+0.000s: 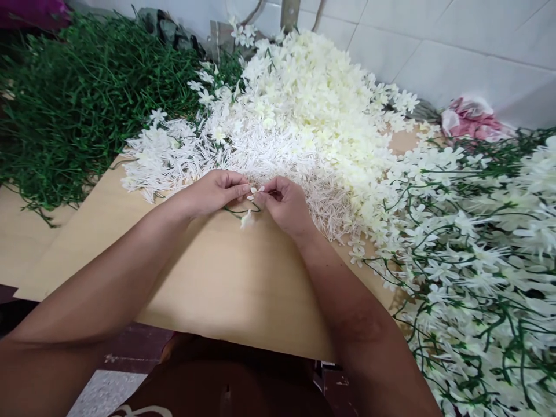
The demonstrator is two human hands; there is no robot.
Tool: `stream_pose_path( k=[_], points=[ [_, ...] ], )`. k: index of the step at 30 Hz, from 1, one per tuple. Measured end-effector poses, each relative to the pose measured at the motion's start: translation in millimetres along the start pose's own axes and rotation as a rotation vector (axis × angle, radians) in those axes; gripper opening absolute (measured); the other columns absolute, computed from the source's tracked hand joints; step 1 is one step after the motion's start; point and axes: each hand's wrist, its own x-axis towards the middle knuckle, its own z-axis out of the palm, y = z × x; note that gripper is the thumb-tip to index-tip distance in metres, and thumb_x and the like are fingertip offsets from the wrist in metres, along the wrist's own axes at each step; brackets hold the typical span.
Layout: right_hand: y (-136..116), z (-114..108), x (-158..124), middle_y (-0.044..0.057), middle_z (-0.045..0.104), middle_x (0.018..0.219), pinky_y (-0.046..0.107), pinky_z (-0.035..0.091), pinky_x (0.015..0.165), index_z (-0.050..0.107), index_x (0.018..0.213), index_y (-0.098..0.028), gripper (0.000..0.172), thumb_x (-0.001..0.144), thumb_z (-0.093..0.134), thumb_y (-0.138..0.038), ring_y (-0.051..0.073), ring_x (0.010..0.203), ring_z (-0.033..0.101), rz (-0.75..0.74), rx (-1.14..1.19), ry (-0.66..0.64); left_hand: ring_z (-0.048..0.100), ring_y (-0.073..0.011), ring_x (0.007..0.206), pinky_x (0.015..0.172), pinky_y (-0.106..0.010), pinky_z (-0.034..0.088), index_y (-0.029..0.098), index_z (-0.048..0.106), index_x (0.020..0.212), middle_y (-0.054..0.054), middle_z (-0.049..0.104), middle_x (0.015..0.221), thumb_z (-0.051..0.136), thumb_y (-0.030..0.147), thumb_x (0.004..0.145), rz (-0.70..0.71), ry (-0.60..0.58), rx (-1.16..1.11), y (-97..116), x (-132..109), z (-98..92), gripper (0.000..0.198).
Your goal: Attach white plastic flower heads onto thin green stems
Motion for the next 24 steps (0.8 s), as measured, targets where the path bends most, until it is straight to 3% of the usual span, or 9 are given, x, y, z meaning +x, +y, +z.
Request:
stream_pose_path(
  k=[4, 13, 18, 21, 24],
  points=[
    [-2.2, 3.4, -2.0, -0.003, 0.062, 0.064, 0.026, 0.046, 0.056, 0.06, 0.069, -0.02, 0.037, 0.061, 0.082, -0.049, 0.01, 0.058, 0.054, -0.029, -0.029, -0.011, 0.034, -0.0045, 0.045, 0.049, -0.02, 0.026, 0.015, 0.053, 0.063, 0.007, 0.042, 0.05, 0.062, 0.02, 0.079, 0.061, -0.018, -0.047, -5.3, 1.2, 1.1, 0.02],
    [-5.6, 6.1, -3.5, -0.004, 0.059, 0.058, 0.025, 0.039, 0.051, 0.058, 0.064, -0.019, 0.029, 0.061, 0.08, -0.039, 0.009, 0.052, 0.049, -0.013, -0.067, -0.013, 0.034, -0.0055, 0.047, 0.051, -0.02, 0.026, 0.015, 0.053, 0.062, 0.007, 0.042, 0.049, 0.056, 0.012, 0.078, 0.048, -0.066, -0.051, -5.5, 4.9, 2.4, 0.017],
    [1.5, 6.4, 1.1, -0.004, 0.058, 0.057, 0.025, 0.038, 0.051, 0.059, 0.064, -0.018, 0.025, 0.063, 0.079, -0.033, 0.008, 0.052, 0.048, 0.004, -0.121, 0.053, 0.034, -0.0048, 0.047, 0.052, -0.02, 0.029, 0.014, 0.055, 0.063, 0.008, 0.042, 0.05, 0.057, 0.01, 0.078, 0.079, -0.044, -0.014, -3.5, 8.8, 6.5, 0.016],
    [-12.8, -11.5, 3.9, -0.004, 0.058, 0.058, 0.026, 0.039, 0.052, 0.061, 0.066, -0.018, 0.024, 0.064, 0.08, -0.033, 0.008, 0.053, 0.05, -0.007, -0.148, 0.009, 0.042, -0.0063, 0.053, 0.057, -0.021, 0.034, 0.013, 0.06, 0.066, 0.005, 0.051, 0.056, 0.063, 0.021, 0.081, 0.132, -0.006, -0.033, -0.2, 7.6, 3.6, 0.017],
    [-52.3, -51.2, -2.4, -0.001, 0.064, 0.063, 0.03, 0.042, 0.054, 0.067, 0.072, -0.021, 0.023, 0.067, 0.08, -0.039, 0.01, 0.057, 0.057, -0.118, -0.155, -0.125, 0.05, -0.0081, 0.061, 0.062, -0.022, 0.039, 0.013, 0.064, 0.074, -0.001, 0.063, 0.071, 0.057, 0.033, 0.088, 0.228, 0.183, -0.087, 1.6, 4.5, -8.9, 0.025]
  ],
)
